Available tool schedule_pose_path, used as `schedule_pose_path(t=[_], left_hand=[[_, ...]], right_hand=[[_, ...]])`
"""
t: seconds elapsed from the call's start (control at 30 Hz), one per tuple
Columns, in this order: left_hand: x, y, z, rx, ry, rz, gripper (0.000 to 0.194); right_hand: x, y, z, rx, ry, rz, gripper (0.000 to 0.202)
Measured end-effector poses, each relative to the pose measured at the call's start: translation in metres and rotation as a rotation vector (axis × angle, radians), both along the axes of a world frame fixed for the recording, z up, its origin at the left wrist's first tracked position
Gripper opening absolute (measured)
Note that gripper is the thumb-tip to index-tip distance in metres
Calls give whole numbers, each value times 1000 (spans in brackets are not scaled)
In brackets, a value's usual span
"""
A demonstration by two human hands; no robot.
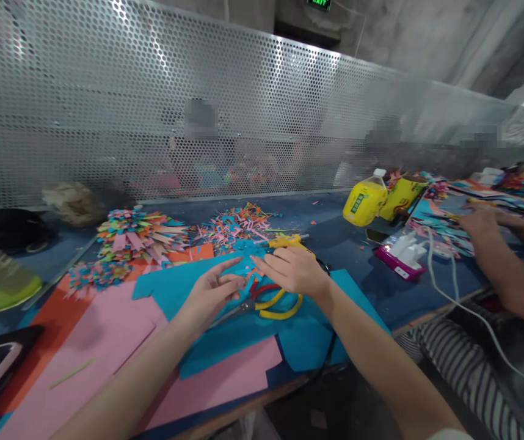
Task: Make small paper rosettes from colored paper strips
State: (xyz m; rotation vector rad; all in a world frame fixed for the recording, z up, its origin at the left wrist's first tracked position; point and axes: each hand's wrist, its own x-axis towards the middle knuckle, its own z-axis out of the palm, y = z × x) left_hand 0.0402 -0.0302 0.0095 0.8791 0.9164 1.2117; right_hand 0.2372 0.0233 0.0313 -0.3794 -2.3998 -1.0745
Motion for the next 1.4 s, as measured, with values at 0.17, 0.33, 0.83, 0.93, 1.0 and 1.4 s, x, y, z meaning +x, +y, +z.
schedule_pose_path(t=[0.17,0.33,0.83,0.93,1.0,1.4], left_hand=[[-1,1,4,-17,-46,26,61],[-8,1,10,-41,-148,53,48],[-20,7,11,443,21,377,12],[-28,11,14,559,53,595,15],[-30,11,12,568,138,655,18],[-11,-1,0,484,563,223,28]], right_hand=[[2,0,3,-3,9,-41,27],[2,1,4,-20,8,-47,26],[5,3,-1,-225,177,-118,30],[5,8,-5,-364,288,-84,29],[3,8,-6,-465,339,-76,28],[3,0,-6,-794,282,60,38]])
